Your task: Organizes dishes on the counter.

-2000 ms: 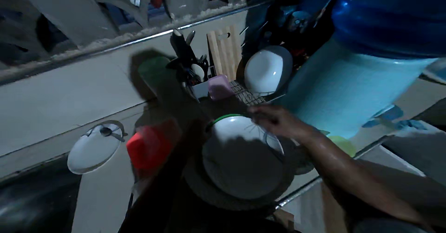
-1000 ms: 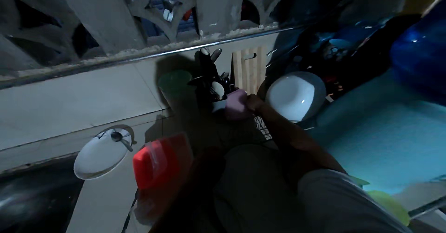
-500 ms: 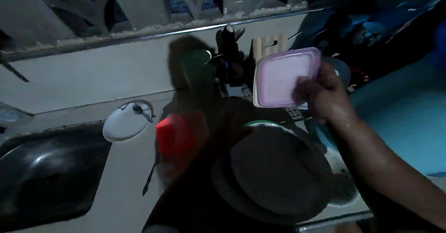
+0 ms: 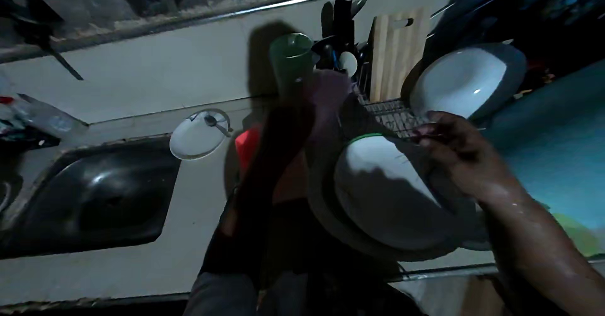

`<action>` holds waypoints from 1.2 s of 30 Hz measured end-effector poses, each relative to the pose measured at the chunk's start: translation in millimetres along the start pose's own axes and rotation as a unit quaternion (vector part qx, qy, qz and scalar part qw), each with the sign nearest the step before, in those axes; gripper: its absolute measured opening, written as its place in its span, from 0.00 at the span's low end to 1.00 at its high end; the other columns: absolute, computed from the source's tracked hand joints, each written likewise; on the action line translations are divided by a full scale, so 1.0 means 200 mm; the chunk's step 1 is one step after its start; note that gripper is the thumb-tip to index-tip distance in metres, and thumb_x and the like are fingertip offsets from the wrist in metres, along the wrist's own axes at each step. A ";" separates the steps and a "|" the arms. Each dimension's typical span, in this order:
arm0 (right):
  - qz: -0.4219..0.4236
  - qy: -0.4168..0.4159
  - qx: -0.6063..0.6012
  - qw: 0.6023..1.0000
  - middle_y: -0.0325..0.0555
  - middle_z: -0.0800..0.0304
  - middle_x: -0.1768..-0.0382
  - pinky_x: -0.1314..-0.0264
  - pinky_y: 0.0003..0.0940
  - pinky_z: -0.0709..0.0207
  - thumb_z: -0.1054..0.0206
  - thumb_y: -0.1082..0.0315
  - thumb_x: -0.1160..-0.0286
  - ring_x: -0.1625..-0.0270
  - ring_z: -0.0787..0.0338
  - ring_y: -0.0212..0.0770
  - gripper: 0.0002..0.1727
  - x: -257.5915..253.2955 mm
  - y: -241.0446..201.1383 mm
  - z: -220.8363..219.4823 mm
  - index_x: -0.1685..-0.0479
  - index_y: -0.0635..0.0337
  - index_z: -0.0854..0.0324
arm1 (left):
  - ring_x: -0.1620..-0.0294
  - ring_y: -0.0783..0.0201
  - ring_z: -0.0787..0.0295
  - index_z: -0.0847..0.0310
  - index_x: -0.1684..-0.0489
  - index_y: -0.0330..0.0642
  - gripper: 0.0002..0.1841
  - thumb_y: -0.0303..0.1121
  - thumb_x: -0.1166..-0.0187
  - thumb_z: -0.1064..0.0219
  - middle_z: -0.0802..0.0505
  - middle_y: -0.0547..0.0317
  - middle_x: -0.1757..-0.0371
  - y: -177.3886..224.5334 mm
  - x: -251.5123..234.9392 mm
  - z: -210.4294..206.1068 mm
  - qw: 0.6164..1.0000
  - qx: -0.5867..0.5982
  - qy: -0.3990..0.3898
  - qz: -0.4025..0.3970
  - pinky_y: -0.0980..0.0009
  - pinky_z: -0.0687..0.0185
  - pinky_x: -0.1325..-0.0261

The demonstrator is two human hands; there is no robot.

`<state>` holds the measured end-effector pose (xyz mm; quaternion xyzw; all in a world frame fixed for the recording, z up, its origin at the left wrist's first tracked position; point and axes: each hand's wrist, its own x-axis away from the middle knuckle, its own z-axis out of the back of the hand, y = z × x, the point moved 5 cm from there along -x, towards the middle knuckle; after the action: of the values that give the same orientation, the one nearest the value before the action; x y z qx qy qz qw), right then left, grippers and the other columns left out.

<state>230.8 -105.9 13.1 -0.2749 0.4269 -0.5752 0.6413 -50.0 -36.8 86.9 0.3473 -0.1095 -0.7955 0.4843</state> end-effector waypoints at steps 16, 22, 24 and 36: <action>-0.074 0.245 0.100 0.961 0.65 0.16 0.38 0.41 0.28 0.17 0.42 0.65 0.17 0.41 0.12 0.36 0.28 0.69 0.23 0.19 0.23 0.76 0.34 | 0.35 0.31 0.16 0.22 0.30 0.31 0.24 0.42 0.14 0.39 0.13 0.29 0.38 -0.34 -0.13 -0.34 0.893 -0.269 -0.298 0.205 0.32 0.24 0.39; -0.116 0.346 0.052 0.930 0.43 0.14 0.58 0.57 0.16 0.20 0.42 0.68 0.14 0.61 0.16 0.19 0.16 0.94 0.32 0.21 0.41 0.75 0.24 | 0.29 0.27 0.21 0.39 0.11 0.45 0.32 0.43 0.14 0.37 0.17 0.27 0.30 -0.40 -0.10 -0.34 0.907 -0.229 -0.319 0.154 0.27 0.30 0.32; -0.134 0.335 -0.004 0.933 0.32 0.13 0.64 0.58 0.17 0.17 0.43 0.66 0.15 0.64 0.14 0.18 0.14 1.00 0.37 0.18 0.47 0.70 0.20 | 0.35 0.25 0.18 0.38 0.11 0.45 0.33 0.46 0.15 0.36 0.15 0.26 0.33 -0.48 -0.08 -0.32 0.919 -0.198 -0.318 0.120 0.26 0.27 0.37; -0.361 0.121 -0.362 0.851 0.47 0.13 0.40 0.38 0.35 0.16 0.77 0.43 0.07 0.42 0.11 0.35 0.40 1.01 0.45 -0.38 0.19 0.65 0.38 | 0.23 0.27 0.27 0.29 0.21 0.29 0.31 0.46 0.13 0.36 0.23 0.26 0.23 -0.30 -0.03 -0.24 0.954 -0.163 -0.252 0.018 0.29 0.36 0.23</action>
<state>205.2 -275.1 -147.0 -0.5507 0.5501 -0.5993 0.1871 -57.8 6.8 23.3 0.0498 -0.1026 -0.8554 0.5053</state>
